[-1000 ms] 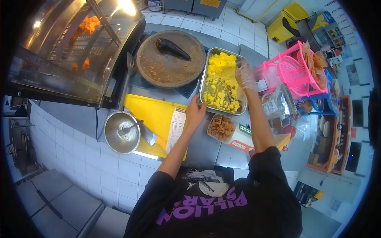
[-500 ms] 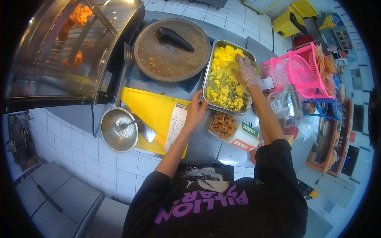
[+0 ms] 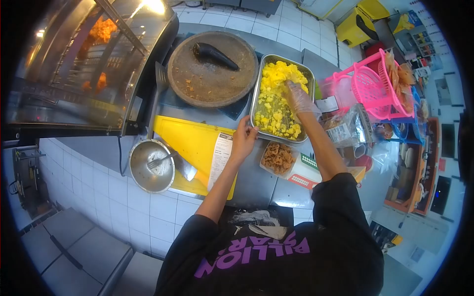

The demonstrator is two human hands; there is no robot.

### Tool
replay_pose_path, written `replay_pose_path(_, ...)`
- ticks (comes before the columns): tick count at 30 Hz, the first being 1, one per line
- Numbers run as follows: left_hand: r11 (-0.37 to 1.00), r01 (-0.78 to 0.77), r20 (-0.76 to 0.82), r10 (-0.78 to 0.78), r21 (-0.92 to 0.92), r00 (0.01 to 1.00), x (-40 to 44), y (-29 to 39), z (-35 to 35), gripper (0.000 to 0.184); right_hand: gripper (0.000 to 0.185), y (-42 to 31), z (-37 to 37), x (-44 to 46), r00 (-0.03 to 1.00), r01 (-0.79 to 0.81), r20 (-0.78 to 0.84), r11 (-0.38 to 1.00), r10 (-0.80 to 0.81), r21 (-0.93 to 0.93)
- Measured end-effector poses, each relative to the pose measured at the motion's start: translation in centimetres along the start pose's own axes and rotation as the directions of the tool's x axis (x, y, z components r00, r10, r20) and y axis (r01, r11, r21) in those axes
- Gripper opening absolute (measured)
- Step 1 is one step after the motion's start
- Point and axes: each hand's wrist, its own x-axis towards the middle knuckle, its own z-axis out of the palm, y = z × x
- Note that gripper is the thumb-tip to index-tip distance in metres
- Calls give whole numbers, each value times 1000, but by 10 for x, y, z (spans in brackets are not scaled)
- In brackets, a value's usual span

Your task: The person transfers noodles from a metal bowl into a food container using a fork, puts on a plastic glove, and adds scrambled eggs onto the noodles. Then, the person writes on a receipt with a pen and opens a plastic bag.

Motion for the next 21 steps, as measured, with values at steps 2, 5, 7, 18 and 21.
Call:
replay_pose_path(2,1000,-10,-3,10,12,1000,2,3,0,46,46,-9,6,1,999,14,-38,999,-16,-47)
replay_pose_path(5,1000,11,1,-11,30,1000,-2,-8,-1,45,45,-24,3,-5,987,-158,31,987,159,-41)
replay_pose_path(7,999,3,11,-4,36,1000,1,0,-2,45,49,-33,-7,2,997,41,70,993,-33,-108)
replay_pose_path(18,997,77,0,-77,1,997,-5,8,2,46,81,-73,-6,-43,964,-251,-28,879,263,-406)
replay_pose_path(21,991,133,-32,-133,15,991,-27,24,2,46,82,-103,-7,-57,804,-592,126,803,582,65)
